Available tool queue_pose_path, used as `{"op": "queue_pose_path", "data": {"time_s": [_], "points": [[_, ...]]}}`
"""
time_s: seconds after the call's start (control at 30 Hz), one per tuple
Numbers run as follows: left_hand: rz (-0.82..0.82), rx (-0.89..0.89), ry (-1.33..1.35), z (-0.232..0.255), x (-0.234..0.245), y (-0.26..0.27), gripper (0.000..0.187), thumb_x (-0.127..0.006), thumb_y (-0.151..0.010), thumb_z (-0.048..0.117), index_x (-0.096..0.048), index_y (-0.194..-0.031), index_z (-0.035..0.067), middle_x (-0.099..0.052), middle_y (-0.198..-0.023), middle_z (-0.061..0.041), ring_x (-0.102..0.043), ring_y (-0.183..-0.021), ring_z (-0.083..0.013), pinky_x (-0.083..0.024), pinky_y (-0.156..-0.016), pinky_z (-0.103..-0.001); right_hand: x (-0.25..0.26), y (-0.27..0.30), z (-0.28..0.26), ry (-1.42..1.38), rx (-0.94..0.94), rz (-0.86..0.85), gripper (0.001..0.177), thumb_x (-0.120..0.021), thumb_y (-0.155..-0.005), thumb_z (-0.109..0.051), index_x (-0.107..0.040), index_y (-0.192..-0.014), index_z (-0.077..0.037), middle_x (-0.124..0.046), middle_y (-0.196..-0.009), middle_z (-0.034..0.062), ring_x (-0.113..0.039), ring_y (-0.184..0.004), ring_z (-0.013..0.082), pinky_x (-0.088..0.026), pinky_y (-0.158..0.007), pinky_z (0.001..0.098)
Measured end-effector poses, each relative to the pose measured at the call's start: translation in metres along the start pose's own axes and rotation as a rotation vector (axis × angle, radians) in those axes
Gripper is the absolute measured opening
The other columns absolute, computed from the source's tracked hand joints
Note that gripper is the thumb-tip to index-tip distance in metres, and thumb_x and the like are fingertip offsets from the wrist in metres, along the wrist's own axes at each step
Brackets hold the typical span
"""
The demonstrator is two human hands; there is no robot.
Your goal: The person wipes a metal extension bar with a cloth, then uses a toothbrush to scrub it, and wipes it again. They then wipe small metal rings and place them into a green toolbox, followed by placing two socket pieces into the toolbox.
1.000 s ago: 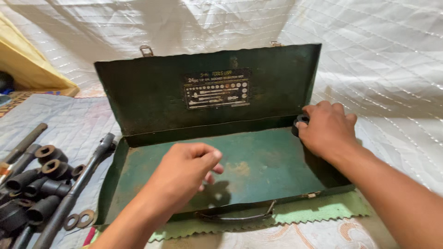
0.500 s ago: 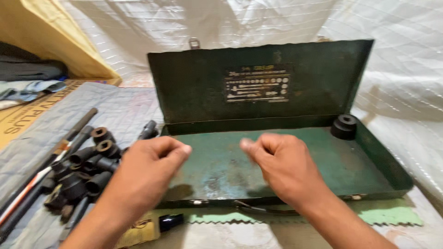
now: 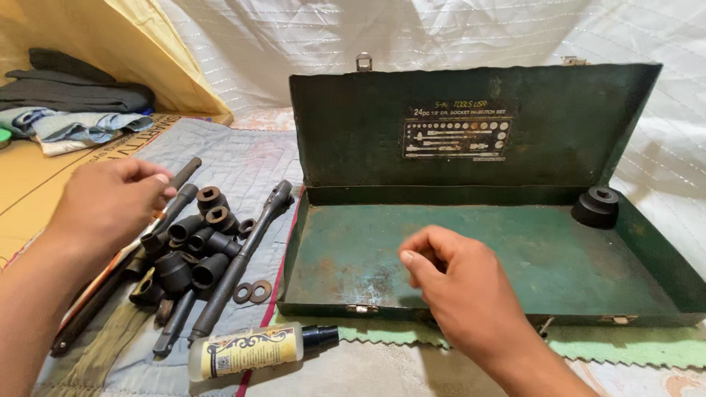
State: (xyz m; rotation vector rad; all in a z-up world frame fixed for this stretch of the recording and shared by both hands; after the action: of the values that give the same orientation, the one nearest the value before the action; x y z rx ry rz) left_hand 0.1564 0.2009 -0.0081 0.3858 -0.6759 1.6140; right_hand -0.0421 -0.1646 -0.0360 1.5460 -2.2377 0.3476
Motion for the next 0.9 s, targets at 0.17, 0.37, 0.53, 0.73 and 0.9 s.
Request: {"op": "queue_pose_path", "data": {"time_s": [0.17,0.37,0.53,0.73,0.9], "points": [[-0.031,0.105,0.073,-0.024,-0.013,-0.042,0.028,-0.055,-0.096,0.010,-0.072,-0.115,-0.002,-0.076,-0.098,-0.011,-0.066,-0.078,-0.0150,-0.053,-0.064,-0.034,0.001,0.003,0.004,0.026,-0.105,-0.023,0.048,-0.061,-0.100,-0.040,-0.069,-0.076,0.000,-0.055,-0.053,0.0077,-0.047,-0.049,0.0126,-0.041,-0.048,0.0323],[-0.221,-0.155,-0.394,-0.022,-0.043,-0.068,0.049,-0.087,-0.079,0.031,-0.076,-0.119,0.005,-0.073,-0.105,-0.015,-0.067,-0.094,-0.0228,-0.050,-0.086,-0.037,0.003,0.005,-0.001,0.026,-0.069,0.019,0.044,-0.071,-0.093,-0.036,-0.068,-0.068,0.000,-0.059,-0.053,0.0024,-0.045,-0.048,0.0099,-0.038,-0.047,0.0322],[-0.318,0.002,-0.526,-0.038,-0.066,-0.075,0.038,-0.082,-0.079,0.033,-0.084,-0.109,0.010,-0.080,-0.100,-0.016,-0.076,-0.092,-0.0297,-0.057,-0.088,-0.041,0.002,0.005,0.000,0.046,-0.094,0.000,0.039,-0.071,-0.092,-0.037,-0.070,-0.073,-0.003,-0.060,-0.052,0.0033,-0.045,-0.048,0.0097,-0.038,-0.047,0.0321],[-0.195,-0.055,-0.581,-0.030,-0.065,-0.059,0.031,-0.079,-0.084,0.031,-0.081,-0.106,0.010,-0.077,-0.101,-0.020,-0.071,-0.097,-0.0364,-0.055,-0.089,-0.045,-0.001,0.005,0.002,0.030,-0.122,-0.027,0.041,-0.071,-0.093,-0.037,-0.070,-0.072,-0.002,-0.059,-0.053,0.0034,-0.044,-0.049,0.0101,-0.038,-0.048,0.0319],[-0.045,-0.282,-0.507,0.015,-0.049,-0.024,0.027,-0.067,-0.095,0.028,-0.077,-0.108,0.006,-0.075,-0.097,-0.023,-0.071,-0.095,-0.0404,-0.053,-0.086,-0.049,-0.002,0.007,-0.001,-0.037,-0.074,-0.013,0.031,-0.072,-0.092,-0.032,-0.072,-0.085,-0.002,-0.062,-0.061,0.0024,-0.048,-0.053,0.0101,-0.042,-0.049,0.0310]]}}
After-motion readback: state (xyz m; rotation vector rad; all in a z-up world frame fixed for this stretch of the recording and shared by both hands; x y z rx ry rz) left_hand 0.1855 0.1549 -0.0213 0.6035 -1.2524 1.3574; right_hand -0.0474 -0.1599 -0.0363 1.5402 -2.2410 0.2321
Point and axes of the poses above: each hand's wrist, its own y-axis away from the middle knuckle, its own x-axis out of the back of the hand, z = x × y, the point moved 5 cm from there along -y, towards the middle knuckle
